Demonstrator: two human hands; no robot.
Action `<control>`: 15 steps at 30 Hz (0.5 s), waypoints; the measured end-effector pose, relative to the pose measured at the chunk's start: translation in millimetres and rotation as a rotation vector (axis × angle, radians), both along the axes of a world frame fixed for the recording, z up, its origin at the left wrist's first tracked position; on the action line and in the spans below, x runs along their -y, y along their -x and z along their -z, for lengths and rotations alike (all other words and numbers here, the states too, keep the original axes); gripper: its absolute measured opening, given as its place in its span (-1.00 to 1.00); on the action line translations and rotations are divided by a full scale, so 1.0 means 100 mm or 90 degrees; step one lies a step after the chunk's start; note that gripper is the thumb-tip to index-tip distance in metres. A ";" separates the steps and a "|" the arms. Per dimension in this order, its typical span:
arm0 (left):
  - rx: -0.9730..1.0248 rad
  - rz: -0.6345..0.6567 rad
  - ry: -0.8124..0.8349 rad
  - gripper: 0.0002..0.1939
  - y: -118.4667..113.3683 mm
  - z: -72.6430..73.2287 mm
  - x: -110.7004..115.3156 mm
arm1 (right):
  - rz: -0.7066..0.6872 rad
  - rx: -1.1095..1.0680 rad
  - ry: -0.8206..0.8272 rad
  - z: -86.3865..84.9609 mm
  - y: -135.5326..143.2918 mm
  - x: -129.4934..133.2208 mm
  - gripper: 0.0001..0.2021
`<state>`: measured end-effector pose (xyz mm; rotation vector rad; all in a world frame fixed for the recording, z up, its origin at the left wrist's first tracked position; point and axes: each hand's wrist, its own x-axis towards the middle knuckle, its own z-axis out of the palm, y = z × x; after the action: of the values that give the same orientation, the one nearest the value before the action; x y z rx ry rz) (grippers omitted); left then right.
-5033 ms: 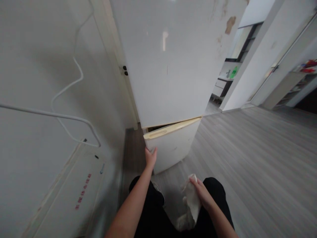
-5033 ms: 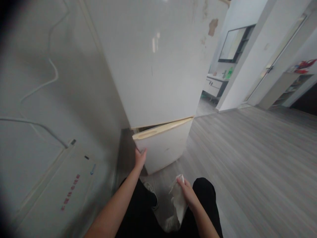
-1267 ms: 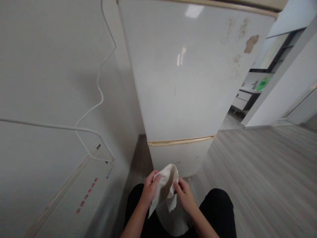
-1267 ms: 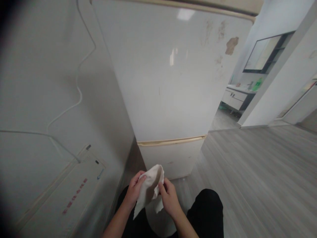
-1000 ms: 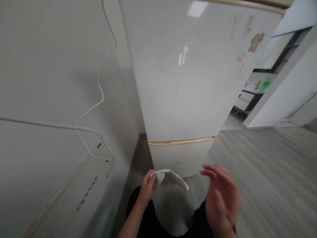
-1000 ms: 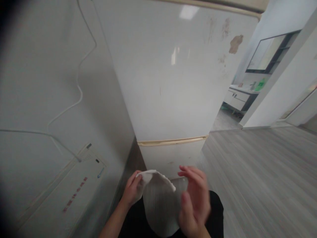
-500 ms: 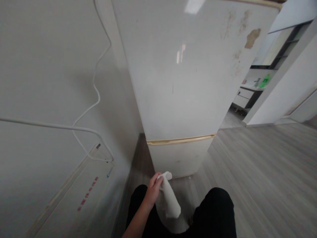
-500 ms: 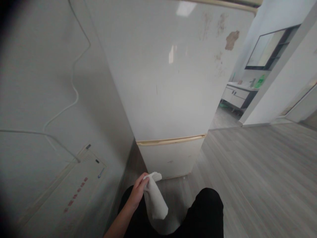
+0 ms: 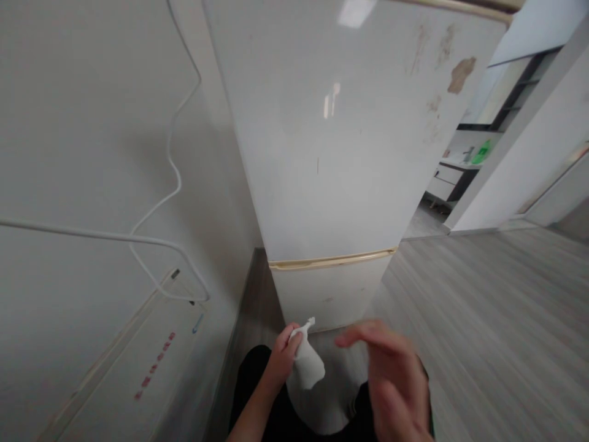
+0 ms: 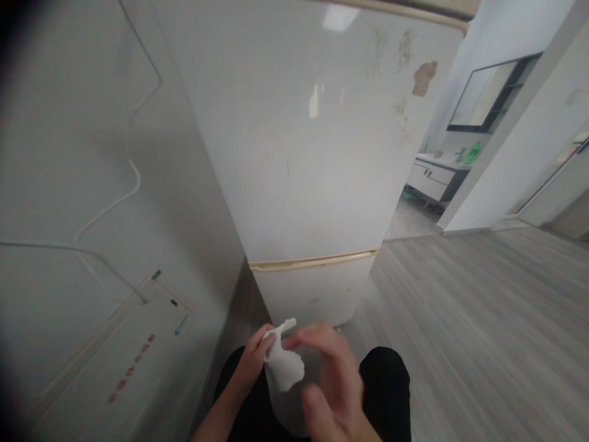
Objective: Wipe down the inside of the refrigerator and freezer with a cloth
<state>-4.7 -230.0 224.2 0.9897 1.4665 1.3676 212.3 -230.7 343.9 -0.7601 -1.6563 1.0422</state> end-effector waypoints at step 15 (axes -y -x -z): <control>-0.114 0.287 0.049 -0.66 -0.15 -0.27 0.09 | -0.161 0.179 0.302 1.54 0.54 0.05 -0.70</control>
<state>9.8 -239.1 251.0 1.3237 1.3065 0.9114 157.8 -236.2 189.9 -1.0620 -1.7948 1.6012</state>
